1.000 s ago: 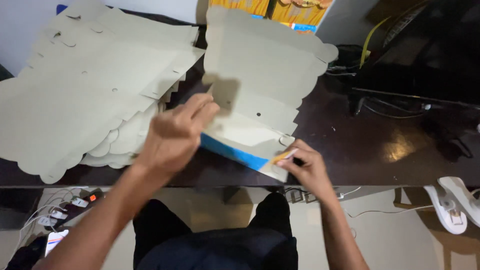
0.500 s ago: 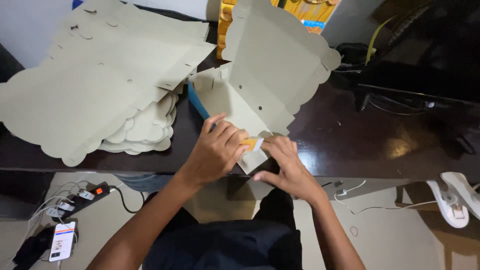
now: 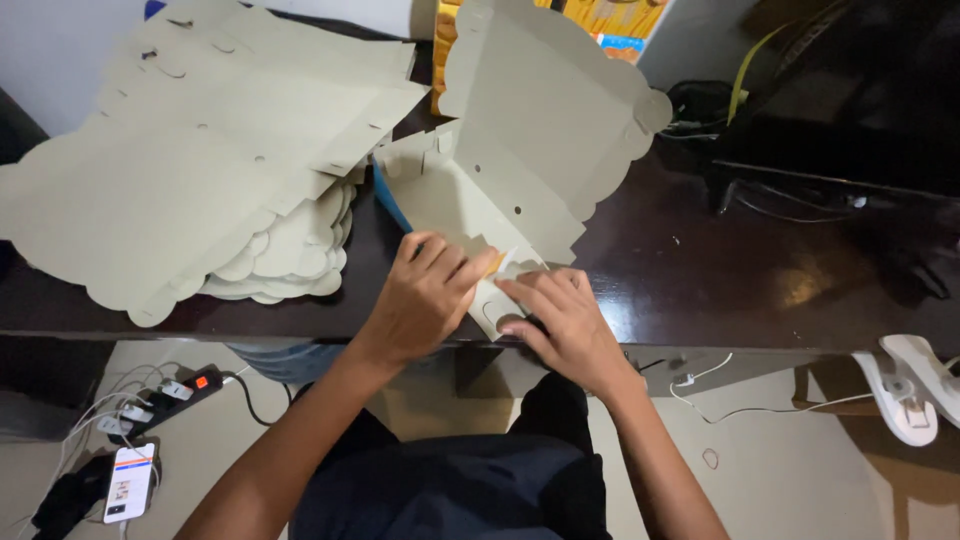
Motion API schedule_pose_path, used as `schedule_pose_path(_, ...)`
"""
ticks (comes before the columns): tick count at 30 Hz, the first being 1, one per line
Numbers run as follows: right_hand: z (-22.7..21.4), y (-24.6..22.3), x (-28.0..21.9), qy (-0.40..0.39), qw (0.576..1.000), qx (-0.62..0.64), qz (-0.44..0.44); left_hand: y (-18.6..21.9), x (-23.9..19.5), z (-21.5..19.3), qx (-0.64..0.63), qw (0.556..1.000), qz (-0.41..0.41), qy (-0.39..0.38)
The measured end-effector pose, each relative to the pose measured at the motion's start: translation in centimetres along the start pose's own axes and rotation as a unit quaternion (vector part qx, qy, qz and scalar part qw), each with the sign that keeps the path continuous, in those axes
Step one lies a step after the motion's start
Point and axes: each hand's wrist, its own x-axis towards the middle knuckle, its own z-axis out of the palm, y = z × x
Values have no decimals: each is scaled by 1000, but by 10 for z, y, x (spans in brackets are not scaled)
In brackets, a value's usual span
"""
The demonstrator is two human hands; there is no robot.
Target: Folding a flat cardboard sheet into a finished box
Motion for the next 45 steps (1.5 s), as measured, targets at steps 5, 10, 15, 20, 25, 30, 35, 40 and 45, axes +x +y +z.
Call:
schedule_pose_path(5, -24, -7, 6, 5, 999, -28, -33, 1, 0, 1, 28, 1000, 8, 7)
schedule_pose_path(10, -27, 4, 3, 14, 996, -78, -33, 3, 0, 2, 32, 999, 6, 0)
schedule_pose_path(15, -26, 11, 16, 57, 980, -132, -134, 2, 2, 4, 25, 1000, 7, 5)
schedule_pose_path(20, -22, 21, 21, 80, 970, -125, -192, -7, 8, 10, -20, 999, 24, 5)
schedule_pose_path(25, -6, 34, 30, 112, 935, -174, -290, -22, 21, 15, -17, 998, 58, -11)
schedule_pose_path(30, 5, 29, 49, 121, 902, -183, -371, -23, 21, 18, -75, 996, 43, 7)
schedule_pose_path(35, 16, 32, 51, 153, 897, -206, -361, -18, 26, 7, -96, 995, 13, 1)
schedule_pose_path(40, 12, 32, 53, 171, 909, -174, -337, -16, 23, 15, -60, 998, 10, -3)
schedule_pose_path(45, 11, 39, 51, 175, 910, -178, -332, -20, 17, 25, -29, 999, 11, -21)
